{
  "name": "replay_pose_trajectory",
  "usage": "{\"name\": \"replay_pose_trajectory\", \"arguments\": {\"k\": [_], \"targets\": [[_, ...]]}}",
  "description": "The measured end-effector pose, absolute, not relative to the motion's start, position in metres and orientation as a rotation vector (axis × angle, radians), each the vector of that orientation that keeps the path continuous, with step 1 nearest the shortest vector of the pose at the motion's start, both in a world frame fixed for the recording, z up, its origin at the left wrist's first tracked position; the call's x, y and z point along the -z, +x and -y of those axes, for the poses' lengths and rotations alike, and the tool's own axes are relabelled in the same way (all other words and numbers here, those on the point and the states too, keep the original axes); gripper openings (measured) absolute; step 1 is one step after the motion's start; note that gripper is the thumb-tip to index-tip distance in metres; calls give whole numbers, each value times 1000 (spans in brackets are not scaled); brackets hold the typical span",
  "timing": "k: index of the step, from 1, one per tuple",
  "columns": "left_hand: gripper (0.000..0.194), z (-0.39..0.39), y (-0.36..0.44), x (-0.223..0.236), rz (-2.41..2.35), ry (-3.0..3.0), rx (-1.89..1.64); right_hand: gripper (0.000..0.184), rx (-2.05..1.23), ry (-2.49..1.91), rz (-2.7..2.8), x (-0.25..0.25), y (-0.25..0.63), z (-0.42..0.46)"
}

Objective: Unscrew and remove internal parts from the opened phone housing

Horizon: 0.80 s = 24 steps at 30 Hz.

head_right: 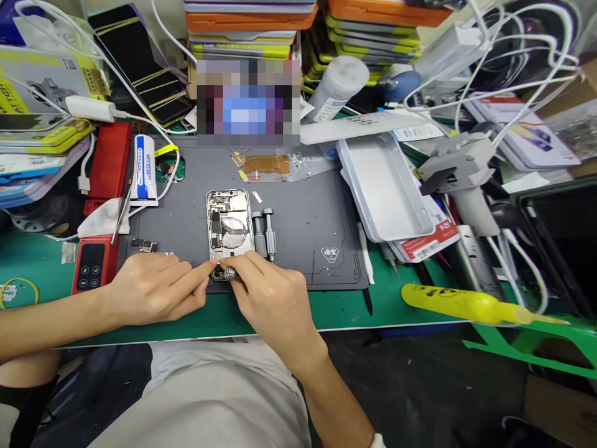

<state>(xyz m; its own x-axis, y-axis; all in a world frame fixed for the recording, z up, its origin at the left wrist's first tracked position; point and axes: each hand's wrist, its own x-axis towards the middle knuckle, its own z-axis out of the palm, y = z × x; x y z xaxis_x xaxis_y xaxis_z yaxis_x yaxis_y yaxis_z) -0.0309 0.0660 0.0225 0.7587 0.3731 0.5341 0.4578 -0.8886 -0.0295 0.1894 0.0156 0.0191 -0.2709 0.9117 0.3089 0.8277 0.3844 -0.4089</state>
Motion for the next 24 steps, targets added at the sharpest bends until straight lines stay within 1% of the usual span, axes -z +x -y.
{"name": "replay_pose_trajectory", "arguments": {"k": [4,8,10,13,15,16,18,20,21,23,24], "targets": [[22,-65,-32,-20,561,-2761,732,24,-264,-1483,2156,-20,190,-16],[27,-65,-32,-19,442,-2719,668,26,-466,-1483,2076,-19,191,-12],[29,-65,-32,-19,423,-2708,636,29,-571,-1533,1917,-20,193,-9],[28,-65,-32,-18,431,-2700,640,45,-684,-1601,1495,-24,199,-6],[27,-64,-32,-17,444,-2694,645,51,-755,-1506,1256,-27,205,-8],[26,-63,-33,-18,453,-2691,642,50,-760,-1436,1181,-28,208,-11],[24,-61,-32,-18,469,-2700,601,44,-665,-1346,1097,-31,215,-17],[20,-58,-31,-19,497,-2729,533,36,-474,-1349,1058,-33,218,-22],[19,-57,-30,-20,518,-2748,502,35,-379,-1363,1056,-35,219,-23],[21,-54,-28,-20,583,-2768,496,46,-263,-1376,1105,-39,215,-24],[24,-53,-28,-19,611,-2772,491,53,-259,-1383,1152,-41,211,-24]]}}
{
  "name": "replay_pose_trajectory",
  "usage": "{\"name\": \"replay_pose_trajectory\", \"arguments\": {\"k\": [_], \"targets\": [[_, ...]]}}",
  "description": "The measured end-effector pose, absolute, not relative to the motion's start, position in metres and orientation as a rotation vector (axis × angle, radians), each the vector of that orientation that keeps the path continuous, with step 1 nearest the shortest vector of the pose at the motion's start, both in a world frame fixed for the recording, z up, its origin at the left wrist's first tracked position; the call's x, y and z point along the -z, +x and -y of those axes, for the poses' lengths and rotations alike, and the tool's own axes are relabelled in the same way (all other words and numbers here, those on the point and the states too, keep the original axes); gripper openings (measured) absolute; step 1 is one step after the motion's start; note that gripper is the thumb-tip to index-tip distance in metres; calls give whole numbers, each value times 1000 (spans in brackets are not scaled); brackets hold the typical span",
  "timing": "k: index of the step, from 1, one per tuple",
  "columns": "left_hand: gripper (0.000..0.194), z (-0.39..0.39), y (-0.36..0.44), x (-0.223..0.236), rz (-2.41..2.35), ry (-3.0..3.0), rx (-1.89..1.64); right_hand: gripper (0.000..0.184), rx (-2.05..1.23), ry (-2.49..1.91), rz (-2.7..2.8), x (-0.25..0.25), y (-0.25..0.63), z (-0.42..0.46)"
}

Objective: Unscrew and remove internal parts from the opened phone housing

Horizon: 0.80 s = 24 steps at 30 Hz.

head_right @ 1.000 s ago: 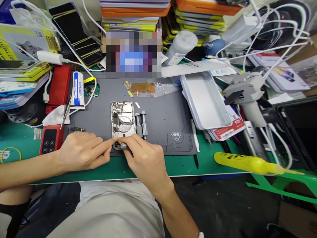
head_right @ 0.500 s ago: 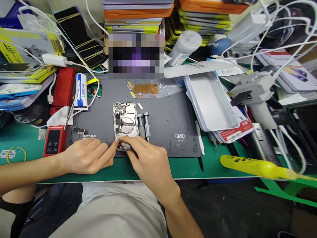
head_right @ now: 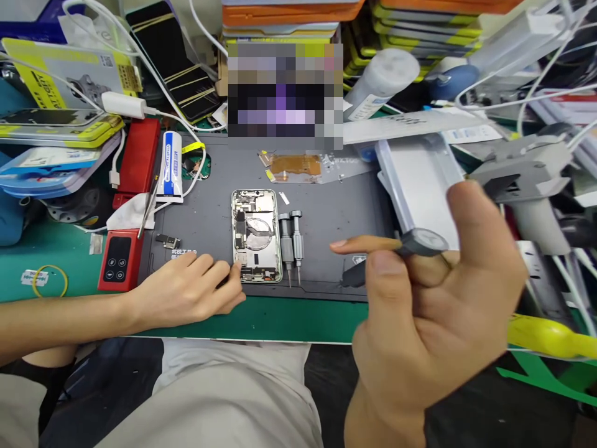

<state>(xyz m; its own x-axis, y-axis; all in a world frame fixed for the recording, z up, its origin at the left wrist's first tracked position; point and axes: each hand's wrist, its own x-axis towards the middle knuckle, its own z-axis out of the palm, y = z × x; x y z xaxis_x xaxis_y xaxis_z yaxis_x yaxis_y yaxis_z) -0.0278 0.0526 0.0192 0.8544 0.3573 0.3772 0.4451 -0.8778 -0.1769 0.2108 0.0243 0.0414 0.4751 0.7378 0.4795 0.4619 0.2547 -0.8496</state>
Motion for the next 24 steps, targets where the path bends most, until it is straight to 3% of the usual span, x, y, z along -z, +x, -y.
{"name": "replay_pose_trajectory", "arguments": {"k": [5,9,14,24], "targets": [[18,-49,-29,-15,607,-2763,464,41,-419,-1301,1176,-54,174,-37],[10,-49,-31,-13,634,-2749,492,23,-859,-1215,1399,-48,154,-61],[5,-52,-32,-14,642,-2712,557,24,-1084,-1192,1523,-34,149,-75],[7,-54,-30,-14,735,-2709,532,22,-1167,-1217,1483,-33,147,-79]]}}
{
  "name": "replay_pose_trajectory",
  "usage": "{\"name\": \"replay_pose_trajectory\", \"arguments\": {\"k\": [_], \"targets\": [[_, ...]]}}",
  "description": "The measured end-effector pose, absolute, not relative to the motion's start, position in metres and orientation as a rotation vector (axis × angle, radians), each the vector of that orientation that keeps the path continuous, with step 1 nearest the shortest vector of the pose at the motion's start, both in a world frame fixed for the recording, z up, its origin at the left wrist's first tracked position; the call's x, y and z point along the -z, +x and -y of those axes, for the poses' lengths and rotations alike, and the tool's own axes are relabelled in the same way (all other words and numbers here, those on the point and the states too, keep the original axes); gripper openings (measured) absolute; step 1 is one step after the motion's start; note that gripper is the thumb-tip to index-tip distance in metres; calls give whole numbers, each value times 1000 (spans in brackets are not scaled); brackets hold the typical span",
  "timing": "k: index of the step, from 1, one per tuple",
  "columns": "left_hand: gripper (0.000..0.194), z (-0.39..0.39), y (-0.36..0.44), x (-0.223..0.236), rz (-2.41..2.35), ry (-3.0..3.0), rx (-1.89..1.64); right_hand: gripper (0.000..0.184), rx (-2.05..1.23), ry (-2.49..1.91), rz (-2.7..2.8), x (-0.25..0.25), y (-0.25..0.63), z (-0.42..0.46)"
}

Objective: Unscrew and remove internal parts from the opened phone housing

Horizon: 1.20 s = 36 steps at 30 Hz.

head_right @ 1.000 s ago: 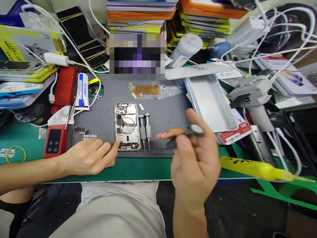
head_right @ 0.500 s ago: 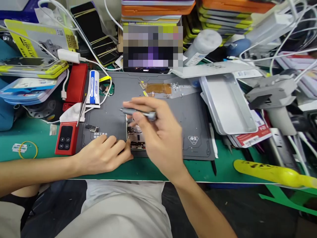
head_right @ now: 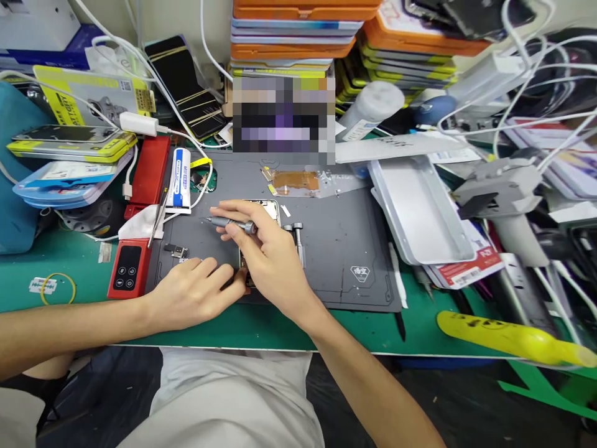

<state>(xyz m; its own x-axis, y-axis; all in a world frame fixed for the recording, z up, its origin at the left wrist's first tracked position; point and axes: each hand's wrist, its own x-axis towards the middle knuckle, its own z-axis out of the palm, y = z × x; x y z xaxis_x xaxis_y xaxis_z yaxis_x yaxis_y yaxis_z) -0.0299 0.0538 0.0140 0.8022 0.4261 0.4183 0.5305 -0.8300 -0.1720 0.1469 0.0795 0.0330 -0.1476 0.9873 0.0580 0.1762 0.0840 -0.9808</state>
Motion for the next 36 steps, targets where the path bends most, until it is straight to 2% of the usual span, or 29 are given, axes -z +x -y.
{"name": "replay_pose_trajectory", "arguments": {"k": [3,8,17,21,23,27,31,36], "targets": [[6,-55,-31,-15,742,-2727,514,23,-1147,-1144,1439,-36,151,-85],[16,-56,-32,-16,746,-2716,478,33,-1078,-1072,1439,-40,174,-103],[8,-61,-23,-26,837,-2699,395,37,-1122,-1115,1370,-20,200,-137],[19,-74,-25,-35,718,-2794,389,51,-1172,-1110,1328,-13,201,-130],[14,-82,-28,-40,590,-2847,320,55,-1183,-1114,1321,-16,202,-122],[22,-97,-33,-45,520,-2932,255,65,-1133,-1182,1416,-28,203,-107],[19,-104,-33,-43,474,-2975,363,56,-1206,-1171,1362,-31,202,-99],[24,-102,-33,-40,570,-3024,332,49,-1338,-1022,1262,-29,200,-89]]}}
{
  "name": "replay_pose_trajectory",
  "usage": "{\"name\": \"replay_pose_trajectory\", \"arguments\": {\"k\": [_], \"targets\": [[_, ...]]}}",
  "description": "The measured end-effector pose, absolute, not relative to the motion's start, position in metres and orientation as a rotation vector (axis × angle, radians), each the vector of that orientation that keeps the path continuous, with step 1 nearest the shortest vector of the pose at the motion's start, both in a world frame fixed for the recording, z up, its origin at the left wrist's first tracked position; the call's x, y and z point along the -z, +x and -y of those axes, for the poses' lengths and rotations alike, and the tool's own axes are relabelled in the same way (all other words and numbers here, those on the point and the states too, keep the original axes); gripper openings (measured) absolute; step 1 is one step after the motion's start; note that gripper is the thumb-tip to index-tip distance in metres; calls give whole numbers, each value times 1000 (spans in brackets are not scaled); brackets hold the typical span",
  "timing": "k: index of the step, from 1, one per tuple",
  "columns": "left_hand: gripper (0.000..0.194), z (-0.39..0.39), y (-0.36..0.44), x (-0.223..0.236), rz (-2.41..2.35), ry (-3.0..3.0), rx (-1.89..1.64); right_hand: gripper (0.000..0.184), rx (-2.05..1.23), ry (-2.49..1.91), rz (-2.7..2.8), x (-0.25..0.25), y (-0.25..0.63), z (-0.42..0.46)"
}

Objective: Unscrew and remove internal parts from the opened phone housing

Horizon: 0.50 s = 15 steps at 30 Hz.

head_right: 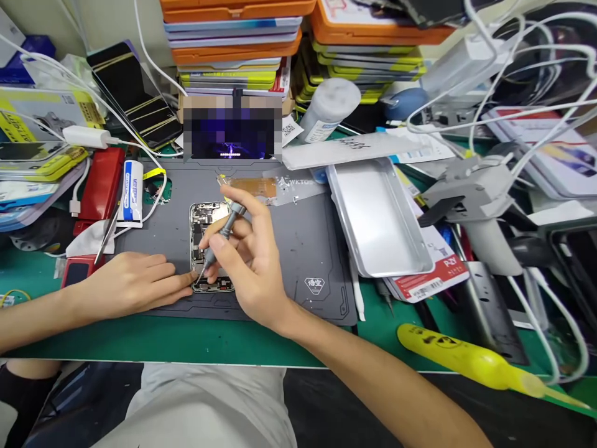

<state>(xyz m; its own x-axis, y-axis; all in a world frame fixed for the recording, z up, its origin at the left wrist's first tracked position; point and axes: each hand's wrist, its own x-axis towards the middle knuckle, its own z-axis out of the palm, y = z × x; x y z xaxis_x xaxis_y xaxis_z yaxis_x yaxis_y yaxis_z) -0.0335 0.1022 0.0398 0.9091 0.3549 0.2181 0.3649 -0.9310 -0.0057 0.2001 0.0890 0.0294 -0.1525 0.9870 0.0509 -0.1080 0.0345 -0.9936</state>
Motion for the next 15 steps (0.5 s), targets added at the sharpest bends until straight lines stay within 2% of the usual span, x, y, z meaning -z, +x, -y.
{"name": "replay_pose_trajectory", "arguments": {"k": [6,15], "targets": [[30,-103,-34,-40,569,-3019,363,45,-1405,-817,1247,-26,196,-81],[30,-104,-34,-38,529,-2997,378,44,-1398,-796,1257,-22,194,-80]]}}
